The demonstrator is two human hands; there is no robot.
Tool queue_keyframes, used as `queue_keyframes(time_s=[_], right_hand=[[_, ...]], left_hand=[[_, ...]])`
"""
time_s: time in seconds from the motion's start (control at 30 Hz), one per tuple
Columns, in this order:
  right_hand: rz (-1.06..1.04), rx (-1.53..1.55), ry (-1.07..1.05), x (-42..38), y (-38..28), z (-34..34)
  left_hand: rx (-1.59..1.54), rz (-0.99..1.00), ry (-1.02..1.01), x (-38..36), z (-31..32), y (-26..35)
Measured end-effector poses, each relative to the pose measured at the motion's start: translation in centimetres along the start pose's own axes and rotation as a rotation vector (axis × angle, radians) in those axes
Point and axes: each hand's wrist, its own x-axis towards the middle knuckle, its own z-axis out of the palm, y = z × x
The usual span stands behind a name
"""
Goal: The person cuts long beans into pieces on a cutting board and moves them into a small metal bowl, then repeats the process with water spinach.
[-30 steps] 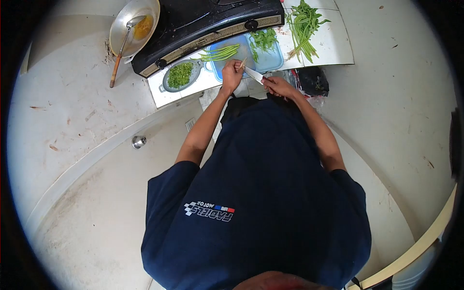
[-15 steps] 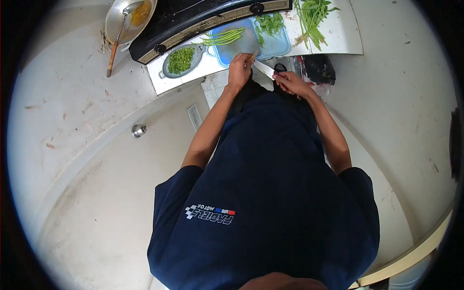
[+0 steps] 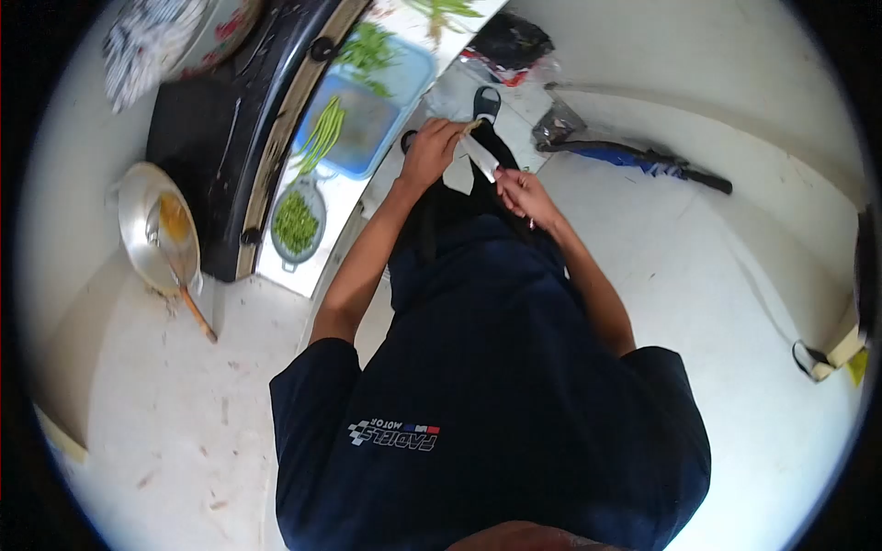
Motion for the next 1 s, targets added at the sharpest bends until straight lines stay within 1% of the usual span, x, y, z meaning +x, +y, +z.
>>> queue_keyframes(time_s=[0.03,0.13,0.27,0.33,0.43,0.5,0.53,0.6,0.63,0.7,0.77,0.83,0.87,0.93,1.0], right_hand=[[0.017,0.044,0.033,-0.8,1.0,0.0],[0.017,0.123,0.125,-2.3,3.6,0.0],[0.080,0.208,0.195,-2.0,6.2,-0.5],[0.087,0.168,0.212,-1.1,6.7,-1.2],[0.095,0.119,0.235,0.9,5.6,-3.3],[0.094,0.055,0.241,2.3,4.2,-5.0],[0.114,0.065,0.233,3.2,3.8,-5.9],[0.052,-0.022,0.242,5.3,3.2,-7.9],[0.063,-0.007,0.236,6.1,3.1,-8.7],[0.024,-0.008,0.188,7.9,2.1,-10.3],[0.022,-0.005,0.196,9.4,1.0,-11.3],[-0.034,-0.067,0.235,11.2,0.8,-12.3],[-0.030,-0.054,0.238,12.0,0.7,-12.8],[-0.095,-0.030,0.290,13.0,0.1,-13.7],[-0.104,-0.001,0.321,13.6,-0.8,-14.7]], left_hand=[[-0.018,0.025,-0.015,0.2,1.1,0.1],[-0.070,-0.003,-0.136,0.3,4.2,0.4],[-0.096,-0.041,-0.191,0.2,7.7,-0.6],[-0.092,-0.090,-0.186,0.2,9.1,-1.4],[-0.134,-0.191,-0.157,2.0,11.0,-3.1],[-0.104,-0.171,-0.115,3.4,12.0,-4.4],[-0.104,-0.191,-0.128,4.3,12.5,-4.9],[-0.063,-0.179,-0.040,6.0,13.4,-5.5],[-0.057,-0.190,-0.055,6.7,13.6,-5.6],[-0.143,-0.203,0.011,8.5,14.4,-6.1],[-0.150,-0.186,0.026,10.2,15.3,-7.0],[-0.110,-0.169,0.059,12.2,15.9,-7.5],[-0.107,-0.169,0.046,13.4,16.1,-7.8],[0.008,-0.040,0.004,15.8,17.1,-9.3],[-0.019,-0.084,-0.041,18.5,17.8,-9.2]])
